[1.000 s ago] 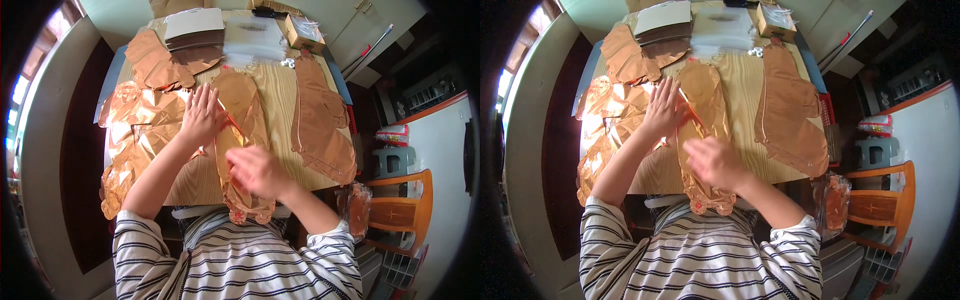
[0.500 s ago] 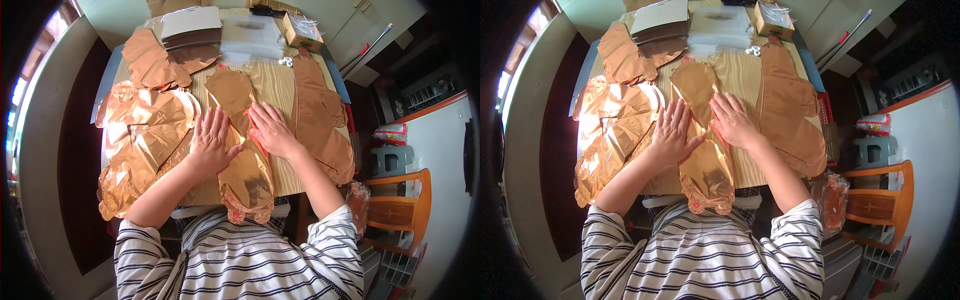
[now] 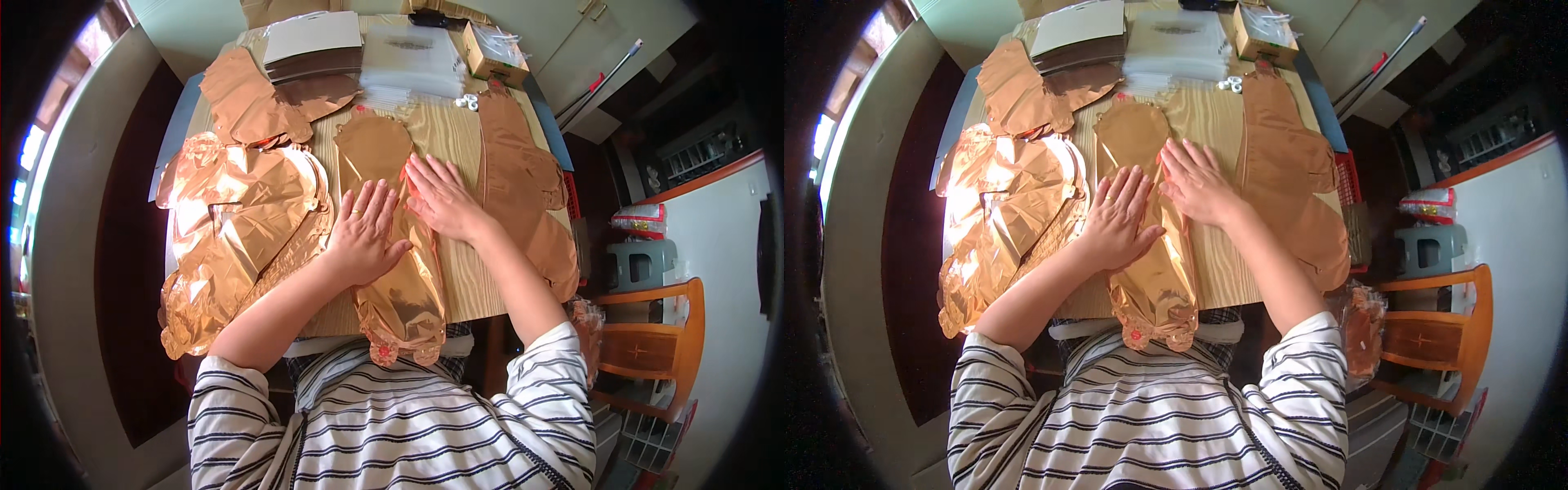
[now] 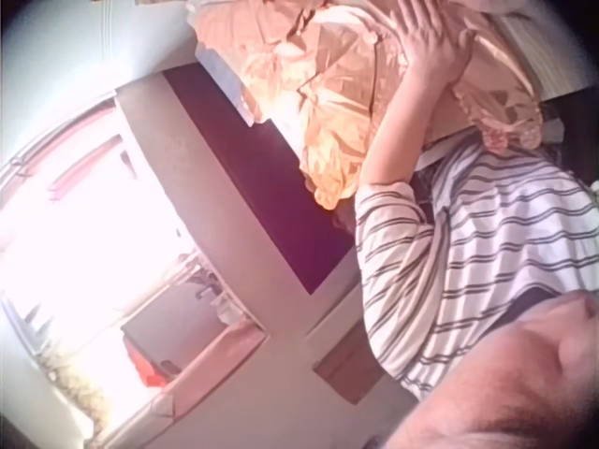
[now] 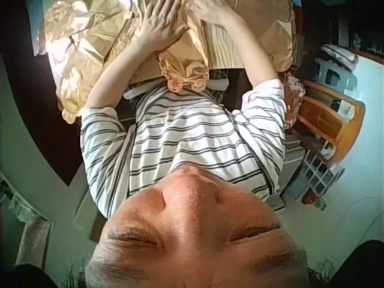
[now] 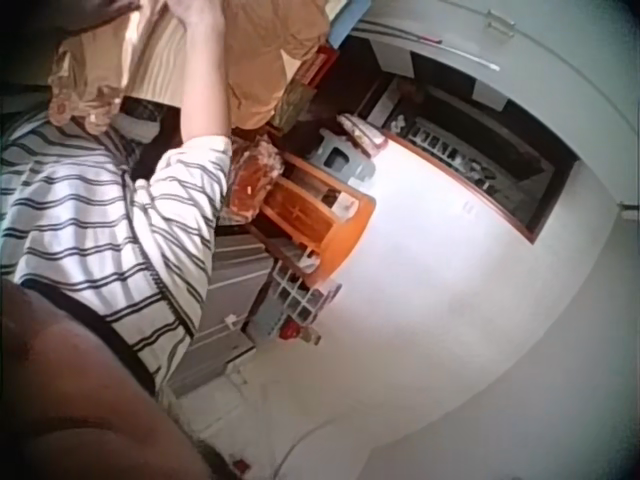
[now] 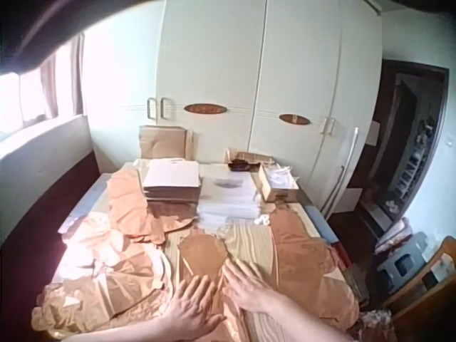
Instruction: Folding metallic balloons and placing them into plastic packaging with cardboard header inserts.
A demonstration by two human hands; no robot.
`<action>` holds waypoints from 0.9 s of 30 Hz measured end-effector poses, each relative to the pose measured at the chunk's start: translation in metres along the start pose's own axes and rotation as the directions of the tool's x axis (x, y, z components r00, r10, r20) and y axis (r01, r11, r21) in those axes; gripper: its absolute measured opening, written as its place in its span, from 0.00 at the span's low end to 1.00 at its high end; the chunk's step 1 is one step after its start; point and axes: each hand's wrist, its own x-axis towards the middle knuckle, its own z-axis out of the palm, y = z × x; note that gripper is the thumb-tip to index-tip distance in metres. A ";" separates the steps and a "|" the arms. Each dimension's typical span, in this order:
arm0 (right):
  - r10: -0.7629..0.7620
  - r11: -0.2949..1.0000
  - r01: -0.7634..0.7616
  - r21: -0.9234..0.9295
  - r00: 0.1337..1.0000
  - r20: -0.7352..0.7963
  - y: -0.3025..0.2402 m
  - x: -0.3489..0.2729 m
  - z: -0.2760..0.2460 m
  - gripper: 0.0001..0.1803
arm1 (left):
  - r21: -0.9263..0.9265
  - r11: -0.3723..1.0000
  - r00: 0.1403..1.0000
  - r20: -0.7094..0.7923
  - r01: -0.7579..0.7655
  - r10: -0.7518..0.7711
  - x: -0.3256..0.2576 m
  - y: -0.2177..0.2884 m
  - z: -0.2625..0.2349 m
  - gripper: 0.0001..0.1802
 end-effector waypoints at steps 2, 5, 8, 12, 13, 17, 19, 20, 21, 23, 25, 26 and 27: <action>0.011 1.000 -0.011 0.000 1.000 0.012 0.009 0.018 0.001 0.39 | 0.003 1.000 1.000 0.007 0.002 -0.002 -0.001 -0.001 0.000 0.48; 0.048 0.999 -0.048 0.005 0.998 0.035 0.011 0.039 -0.005 0.40 | 0.006 1.000 1.000 0.016 0.019 -0.019 -0.001 0.000 0.000 0.48; 0.057 0.998 -0.058 0.028 0.998 0.035 0.012 0.042 -0.007 0.39 | 0.021 1.000 0.999 0.031 0.021 -0.022 0.000 -0.001 0.001 0.48; -0.012 1.000 0.012 0.002 0.998 -0.064 0.003 -0.003 0.003 0.37 | -0.010 1.000 1.000 0.004 0.013 -0.013 -0.001 -0.002 0.001 0.48; -0.033 0.999 0.033 -0.009 0.998 -0.046 -0.004 -0.020 0.002 0.36 | -0.010 1.000 1.000 0.007 0.016 -0.016 -0.001 -0.002 0.000 0.47; -0.077 0.997 0.076 -0.027 0.997 -0.025 -0.030 -0.082 -0.003 0.35 | -0.051 0.999 1.000 -0.017 0.014 -0.015 -0.001 0.000 0.000 0.45; -0.079 0.997 0.079 -0.021 0.997 -0.014 -0.033 -0.092 -0.006 0.35 | -0.087 0.994 0.998 0.014 0.059 -0.058 0.005 0.000 -0.003 0.45; -0.075 0.997 0.075 -0.017 0.997 -0.011 -0.033 -0.096 -0.006 0.35 | -0.105 0.992 0.997 0.032 0.077 -0.074 0.009 0.001 -0.009 0.46; -0.070 0.998 0.069 -0.012 0.997 -0.036 -0.034 -0.095 -0.006 0.34 | -0.089 0.995 0.997 -0.070 0.033 -0.039 0.015 0.005 -0.014 0.40; -0.070 0.997 0.069 -0.016 0.996 -0.049 -0.035 -0.091 -0.006 0.34 | -0.053 0.993 0.994 -0.050 -0.104 0.101 0.033 0.011 -0.023 0.36; -0.084 0.996 0.082 -0.039 0.995 -0.050 -0.035 -0.091 -0.006 0.34 | -0.086 0.964 0.967 -0.011 -0.253 0.253 0.046 0.012 -0.025 0.29; -0.096 0.994 0.094 -0.058 0.994 -0.048 -0.034 -0.090 -0.005 0.34 | -0.056 0.969 0.970 0.010 -0.241 0.242 0.054 0.010 -0.021 0.29; -0.106 0.992 0.103 -0.079 0.993 -0.042 -0.034 -0.090 -0.004 0.34 | -0.030 0.973 0.973 0.029 -0.229 0.230 0.062 0.007 -0.013 0.29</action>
